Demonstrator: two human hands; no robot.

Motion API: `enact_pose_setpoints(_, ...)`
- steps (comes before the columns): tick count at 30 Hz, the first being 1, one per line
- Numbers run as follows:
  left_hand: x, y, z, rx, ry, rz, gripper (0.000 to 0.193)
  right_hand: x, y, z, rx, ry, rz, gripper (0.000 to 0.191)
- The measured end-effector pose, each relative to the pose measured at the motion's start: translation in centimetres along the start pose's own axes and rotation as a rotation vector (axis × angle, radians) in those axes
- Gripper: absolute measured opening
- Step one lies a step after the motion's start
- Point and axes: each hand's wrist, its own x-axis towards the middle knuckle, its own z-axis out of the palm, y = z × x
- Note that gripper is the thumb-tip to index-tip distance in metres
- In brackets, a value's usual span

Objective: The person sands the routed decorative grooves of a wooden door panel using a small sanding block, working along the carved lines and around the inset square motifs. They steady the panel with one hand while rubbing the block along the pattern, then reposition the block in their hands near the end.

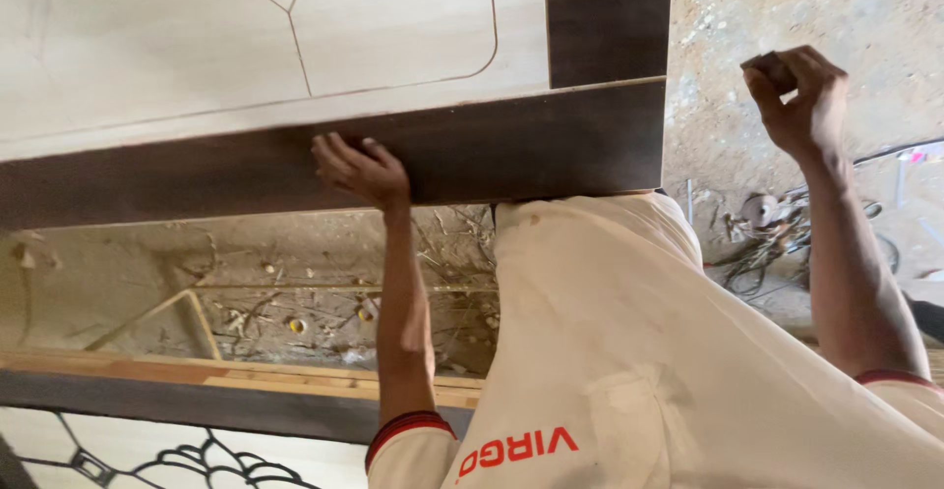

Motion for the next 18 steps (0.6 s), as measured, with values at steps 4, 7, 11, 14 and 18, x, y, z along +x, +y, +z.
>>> enact_pose_setpoints(4,0.8,9.8,1.2,-0.491,-0.068,0.434,0.038,-4.0,-4.4,2.5,0.027,0.072,0.162,0.006)
enact_pose_setpoints(7,2.1,17.6,2.4,-0.597,-0.270,0.701,0.032,-6.6,-6.9,3.2,0.012,0.109,0.205,0.007)
enact_pose_setpoints(11,4.1,23.8,3.0,-0.633,-0.348,0.818,0.040,-11.0,-8.8,3.4,0.025,0.208,0.321,0.007)
enact_pose_setpoints(14,5.5,26.7,3.8,-0.661,-0.311,0.829,0.046,-15.0,-9.4,3.4,-0.074,0.316,0.359,0.007)
enact_pose_setpoints(18,6.3,29.3,4.6,-0.601,-0.356,0.844,0.064,-19.4,-10.1,4.7,-0.080,0.455,0.495,0.005)
